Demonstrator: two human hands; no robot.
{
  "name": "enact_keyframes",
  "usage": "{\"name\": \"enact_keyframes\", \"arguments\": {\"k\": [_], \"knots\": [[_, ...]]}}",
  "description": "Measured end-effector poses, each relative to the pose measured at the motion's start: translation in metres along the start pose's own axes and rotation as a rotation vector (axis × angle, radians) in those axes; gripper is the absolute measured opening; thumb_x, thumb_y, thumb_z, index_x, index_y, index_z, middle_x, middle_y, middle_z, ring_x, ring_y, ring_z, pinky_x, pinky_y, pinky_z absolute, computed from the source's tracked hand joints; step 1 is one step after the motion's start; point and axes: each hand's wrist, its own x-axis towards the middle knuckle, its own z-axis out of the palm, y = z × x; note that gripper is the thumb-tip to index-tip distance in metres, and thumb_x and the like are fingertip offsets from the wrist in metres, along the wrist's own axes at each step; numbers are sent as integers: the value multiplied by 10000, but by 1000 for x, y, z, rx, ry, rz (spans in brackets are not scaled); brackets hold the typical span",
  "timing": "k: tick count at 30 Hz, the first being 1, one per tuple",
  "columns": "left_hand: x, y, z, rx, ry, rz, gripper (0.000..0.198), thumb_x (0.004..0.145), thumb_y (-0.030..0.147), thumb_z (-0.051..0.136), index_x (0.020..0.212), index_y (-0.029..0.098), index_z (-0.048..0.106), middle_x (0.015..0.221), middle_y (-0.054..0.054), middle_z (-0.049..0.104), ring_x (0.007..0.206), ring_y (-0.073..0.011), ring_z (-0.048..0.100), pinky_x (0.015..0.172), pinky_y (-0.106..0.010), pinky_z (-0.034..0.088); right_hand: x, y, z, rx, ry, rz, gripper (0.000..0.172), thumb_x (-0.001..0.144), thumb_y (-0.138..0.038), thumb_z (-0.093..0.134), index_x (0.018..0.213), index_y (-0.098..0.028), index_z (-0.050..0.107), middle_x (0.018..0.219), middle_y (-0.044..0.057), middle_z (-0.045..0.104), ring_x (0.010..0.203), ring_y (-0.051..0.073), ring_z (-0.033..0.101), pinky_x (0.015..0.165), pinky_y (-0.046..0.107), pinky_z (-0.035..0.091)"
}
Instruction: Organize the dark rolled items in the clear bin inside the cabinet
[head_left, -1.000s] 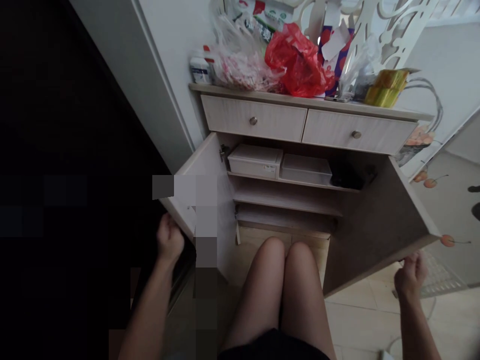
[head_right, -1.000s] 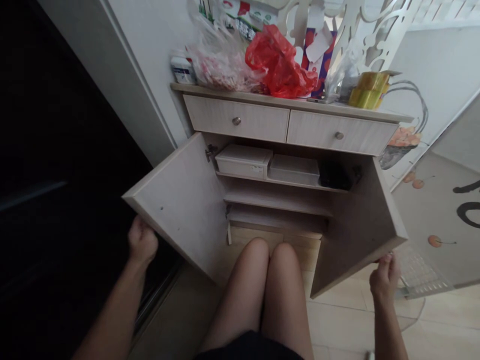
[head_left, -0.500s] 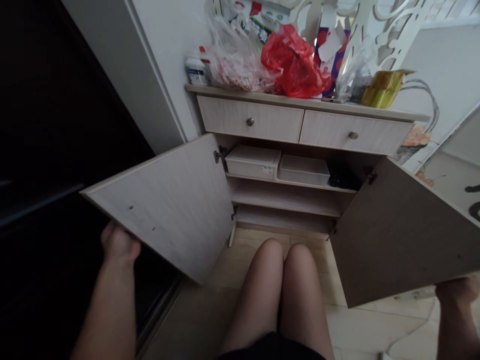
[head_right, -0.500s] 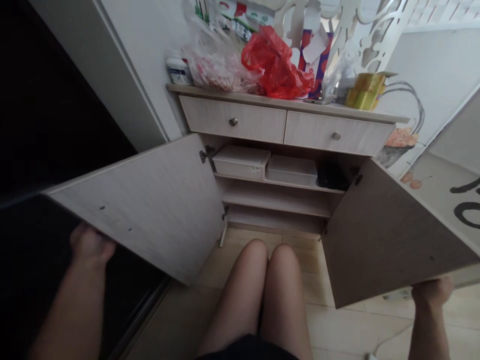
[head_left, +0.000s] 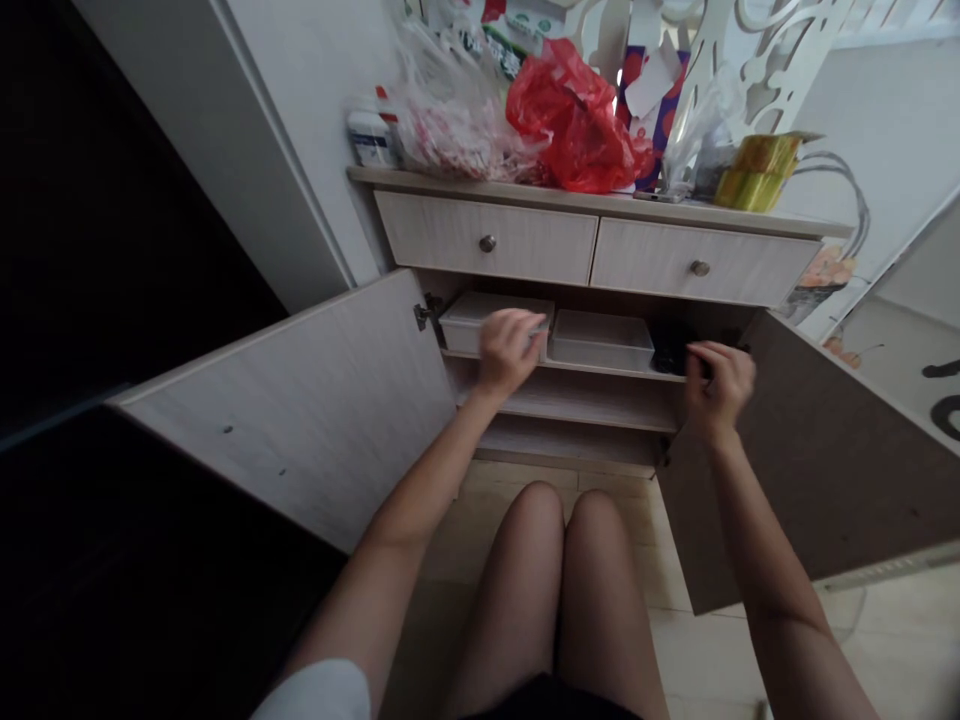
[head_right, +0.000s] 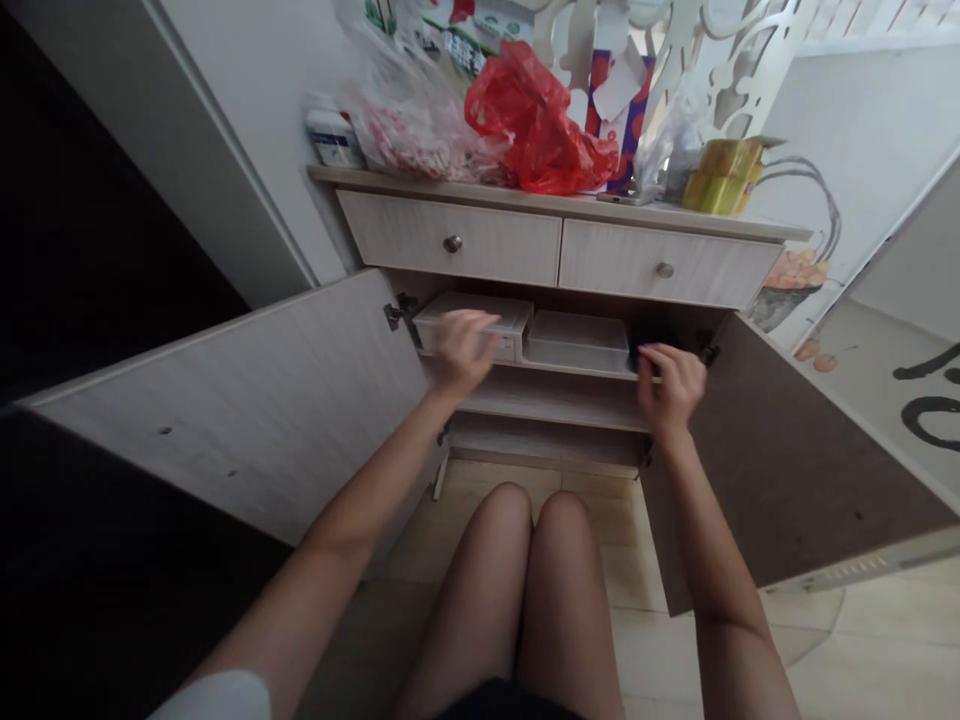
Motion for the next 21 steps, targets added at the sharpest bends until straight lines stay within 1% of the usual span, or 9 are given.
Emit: {"name": "enact_keyframes", "arguments": {"k": [2,4,6,8,11,13,15,18,21], "knots": [[20,13,55,-29,-347,121,307,964,324,491,1161,136,634,1159,-148,661,1144,-268,560,979,-425,409,25,3,34,-135,-105,-103,368,1008,-343,389,1181,-175,667,1241,151,614,1123,273,533,926,395,384],[31,17,96,47,-606,209,257,938,208,509,1101,92,670,1149,-176,673,1120,-278,565,952,-415,406,47,14,66,-309,-262,-175,383,1001,-266,375,1252,-139,635,1297,174,594,1102,273,536,893,374,386],[35,13,124,148,-741,231,264,928,122,467,1047,61,695,1108,-198,688,1092,-283,573,930,-416,402,60,31,90,-458,-397,-172,373,991,-232,399,1257,-117,633,1304,186,593,1085,270,544,855,355,399],[35,6,140,212,-792,218,301,922,73,427,1026,55,709,1072,-205,703,1077,-280,578,921,-417,397,64,48,104,-570,-491,-141,340,985,-237,441,1224,-120,653,1263,182,617,1071,264,556,825,338,409],[34,-4,153,240,-842,185,307,895,36,438,975,72,732,1015,-196,727,1073,-273,587,933,-420,383,63,66,114,-647,-562,-86,324,983,-254,482,1243,-154,648,1204,162,647,1042,247,586,787,311,417],[32,-9,158,243,-868,165,305,871,13,451,925,79,743,970,-195,736,1069,-272,595,940,-425,375,62,71,118,-653,-577,-55,330,988,-246,481,1268,-164,634,1183,154,656,1002,227,608,750,292,415],[31,-13,160,239,-872,152,300,854,-2,458,888,80,745,933,-198,735,1059,-273,601,935,-426,373,64,73,121,-645,-588,-39,313,994,-233,465,1230,-150,653,1154,156,664,962,212,620,710,277,408],[31,-18,158,212,-842,157,267,860,12,475,848,86,732,918,-199,725,1047,-271,599,915,-410,379,69,73,120,-629,-594,-51,299,999,-233,447,1133,-137,697,1112,158,679,941,207,617,688,270,401],[30,-22,146,181,-795,215,277,923,82,434,899,83,709,955,-156,698,1044,-229,583,911,-366,378,70,71,109,-610,-570,-90,302,997,-244,449,1091,-149,720,1094,146,694,962,218,603,689,274,398]]}}
